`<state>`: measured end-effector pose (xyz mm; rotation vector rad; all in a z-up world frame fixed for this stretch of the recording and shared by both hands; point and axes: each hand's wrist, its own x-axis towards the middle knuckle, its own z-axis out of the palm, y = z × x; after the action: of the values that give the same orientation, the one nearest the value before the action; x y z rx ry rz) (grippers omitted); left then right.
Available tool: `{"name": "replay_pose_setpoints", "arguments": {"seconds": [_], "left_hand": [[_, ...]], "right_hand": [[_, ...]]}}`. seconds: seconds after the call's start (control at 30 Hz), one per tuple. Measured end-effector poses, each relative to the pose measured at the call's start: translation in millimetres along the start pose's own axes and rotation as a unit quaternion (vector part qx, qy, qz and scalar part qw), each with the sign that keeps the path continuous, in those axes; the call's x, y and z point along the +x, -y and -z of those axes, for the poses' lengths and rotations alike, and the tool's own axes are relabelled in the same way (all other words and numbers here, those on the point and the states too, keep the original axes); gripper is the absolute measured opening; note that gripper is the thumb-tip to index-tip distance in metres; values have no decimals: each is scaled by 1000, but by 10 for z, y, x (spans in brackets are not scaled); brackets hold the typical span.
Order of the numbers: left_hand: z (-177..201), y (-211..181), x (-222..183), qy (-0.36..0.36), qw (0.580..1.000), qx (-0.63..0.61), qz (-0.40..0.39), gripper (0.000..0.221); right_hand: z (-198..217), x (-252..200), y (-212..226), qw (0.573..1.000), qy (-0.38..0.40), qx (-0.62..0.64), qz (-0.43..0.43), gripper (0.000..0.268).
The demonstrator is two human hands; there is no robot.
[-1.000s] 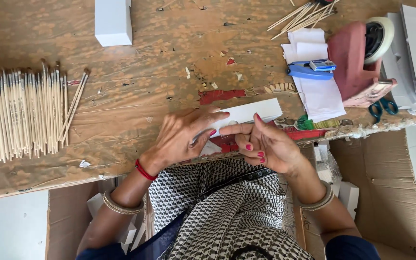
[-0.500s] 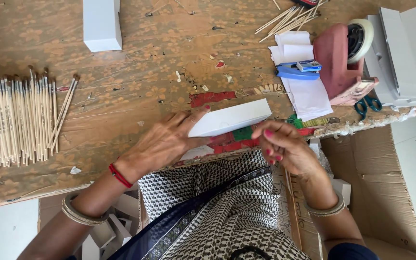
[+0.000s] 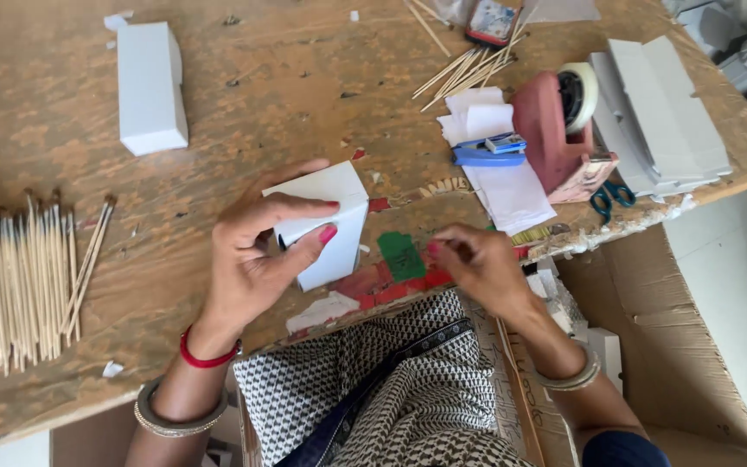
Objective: The person organizes wooden brushes into bunches, wraps them in protective material, and places them into white cardboard boxes.
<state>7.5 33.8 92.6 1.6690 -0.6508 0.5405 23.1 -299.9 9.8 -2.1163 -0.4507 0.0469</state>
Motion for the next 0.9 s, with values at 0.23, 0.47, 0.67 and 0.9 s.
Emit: {"name": "replay_pose_setpoints", "arguments": {"seconds": [0.23, 0.47, 0.67, 0.9], "left_hand": [[11, 132, 12, -13, 999, 40, -13, 18], [-7, 8, 46, -31, 999, 10, 16, 18], [38, -4, 25, -7, 998, 58, 27, 15], [65, -32, 39, 5, 998, 57, 34, 22]], "right_hand": [[1512, -36, -459, 794, -362, -488, 21, 29], [1847, 322, -795, 922, -203, 17, -329, 25], [1516, 33, -1202, 873, -323, 278, -238, 11], [1426, 35, -1138, 883, -414, 62, -211, 5]]}}
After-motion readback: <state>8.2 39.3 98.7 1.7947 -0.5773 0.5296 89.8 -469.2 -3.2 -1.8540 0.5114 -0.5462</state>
